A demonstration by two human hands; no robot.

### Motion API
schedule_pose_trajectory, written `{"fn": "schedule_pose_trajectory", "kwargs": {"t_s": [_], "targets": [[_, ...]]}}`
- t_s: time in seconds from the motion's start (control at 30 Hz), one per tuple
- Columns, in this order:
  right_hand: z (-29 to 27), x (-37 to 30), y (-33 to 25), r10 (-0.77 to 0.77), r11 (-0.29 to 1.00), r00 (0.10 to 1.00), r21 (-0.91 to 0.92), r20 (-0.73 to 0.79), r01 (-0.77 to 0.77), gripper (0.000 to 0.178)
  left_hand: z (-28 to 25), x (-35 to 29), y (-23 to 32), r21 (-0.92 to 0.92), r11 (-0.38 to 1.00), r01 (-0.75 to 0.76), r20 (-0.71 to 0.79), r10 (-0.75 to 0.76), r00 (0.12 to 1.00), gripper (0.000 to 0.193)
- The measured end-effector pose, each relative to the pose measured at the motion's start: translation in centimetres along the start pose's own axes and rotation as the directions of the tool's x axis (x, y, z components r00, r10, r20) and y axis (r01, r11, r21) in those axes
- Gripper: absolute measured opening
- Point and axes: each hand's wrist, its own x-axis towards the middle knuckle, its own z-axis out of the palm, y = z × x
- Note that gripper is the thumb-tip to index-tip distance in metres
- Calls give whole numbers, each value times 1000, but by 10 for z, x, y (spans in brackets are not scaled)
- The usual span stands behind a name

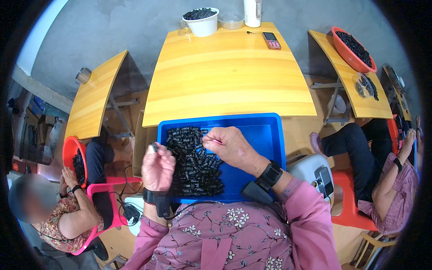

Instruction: The recorder is inserting white plastic plugs into small black plastic housings using a pink plastic strip to aid the assembly.

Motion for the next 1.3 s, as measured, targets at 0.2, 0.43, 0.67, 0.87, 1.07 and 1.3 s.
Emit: {"fn": "schedule_pose_trajectory", "kwargs": {"t_s": [0.2, 0.43, 0.67, 0.87, 1.07, 1.3], "targets": [[-13, -20, 18, -4, 906, 966, -407, 257, 112, 12, -60, 17, 46, 50, 931, -362, -309, 359, 881, 23], [-5, -30, 21, 149, 794, 931, -601, 332, 88, 19, -71, 20, 42, 301, 872, -385, -443, 486, 754, 29], [-10, -24, 13, 48, 930, 957, -362, 286, 61, 17, 0, 1, 20, 485, 796, -363, 7, 411, 912, 18], [-2, -19, -21, -116, 970, 960, -176, 256, 165, 17, 16, -14, -20, 640, 726, 252, -50, -288, 956, 23], [4, -18, -26, -142, 968, 943, -158, 300, 196, 13, 9, -17, -32, 441, 842, 311, 35, -362, 932, 13], [6, -18, -5, 66, 991, 992, 105, 110, -78, 16, 5, -16, -30, 269, 899, 346, 6, -360, 933, 14]]}}
